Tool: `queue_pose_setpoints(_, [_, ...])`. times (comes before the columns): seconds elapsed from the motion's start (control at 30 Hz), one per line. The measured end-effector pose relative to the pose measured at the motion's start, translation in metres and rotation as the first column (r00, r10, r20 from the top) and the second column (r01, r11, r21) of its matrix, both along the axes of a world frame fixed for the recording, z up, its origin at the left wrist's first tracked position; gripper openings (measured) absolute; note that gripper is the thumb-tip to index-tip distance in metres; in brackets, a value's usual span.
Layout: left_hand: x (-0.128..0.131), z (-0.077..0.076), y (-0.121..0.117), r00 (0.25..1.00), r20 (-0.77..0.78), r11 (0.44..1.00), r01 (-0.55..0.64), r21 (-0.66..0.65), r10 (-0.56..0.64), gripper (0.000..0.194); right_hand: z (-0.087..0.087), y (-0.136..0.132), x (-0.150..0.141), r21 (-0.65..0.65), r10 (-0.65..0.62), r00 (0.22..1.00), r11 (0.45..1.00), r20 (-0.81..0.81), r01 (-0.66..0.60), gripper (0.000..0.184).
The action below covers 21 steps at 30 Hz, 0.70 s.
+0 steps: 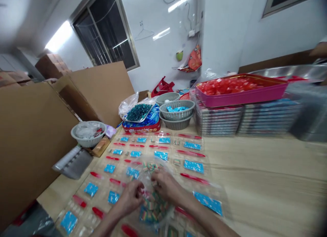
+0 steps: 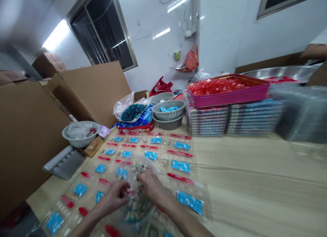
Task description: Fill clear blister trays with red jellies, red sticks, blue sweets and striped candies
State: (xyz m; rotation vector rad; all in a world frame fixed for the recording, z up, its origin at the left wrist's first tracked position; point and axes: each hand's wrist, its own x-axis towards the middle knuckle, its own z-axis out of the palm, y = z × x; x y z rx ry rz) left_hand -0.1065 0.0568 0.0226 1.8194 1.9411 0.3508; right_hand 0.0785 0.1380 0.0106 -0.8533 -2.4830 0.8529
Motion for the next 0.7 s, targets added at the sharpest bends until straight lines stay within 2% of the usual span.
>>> queue_pose_setpoints(0.1, [-0.012,0.004,0.003,1.000,-0.024,0.999,0.005,0.033,-0.004,0.026,0.008,0.008,0.006,-0.014,-0.048,0.999,0.999,-0.015,0.048,0.028])
queue_pose_setpoints(0.2, [-0.016,0.009,0.002,0.999,-0.025,1.000,0.027,0.002,-0.027,0.024,0.013,0.007,0.007,0.000,0.003,0.999,1.000,0.040,-0.003,0.027])
queue_pose_setpoints(0.33, [-0.010,0.011,-0.004,0.984,0.044,0.984,0.177,-0.027,-0.175,0.026,0.018,-0.006,-0.003,-0.009,0.174,0.963,0.984,0.206,-0.176,0.022])
queue_pose_setpoints(0.43, [-0.007,0.006,-0.008,0.963,0.026,0.964,0.267,0.004,-0.267,0.029,0.018,-0.015,-0.013,0.063,0.167,0.942,0.979,0.291,-0.193,0.021])
queue_pose_setpoints(0.57, [-0.010,-0.006,-0.008,0.964,0.034,0.965,0.262,0.032,-0.263,0.024,0.014,-0.020,-0.020,0.137,0.130,0.939,0.974,0.320,-0.182,0.021])
queue_pose_setpoints(0.7, [-0.014,-0.015,-0.003,0.973,0.097,0.975,0.201,0.094,-0.210,0.016,0.012,-0.021,-0.020,0.126,0.077,0.947,0.985,0.313,-0.122,0.020])
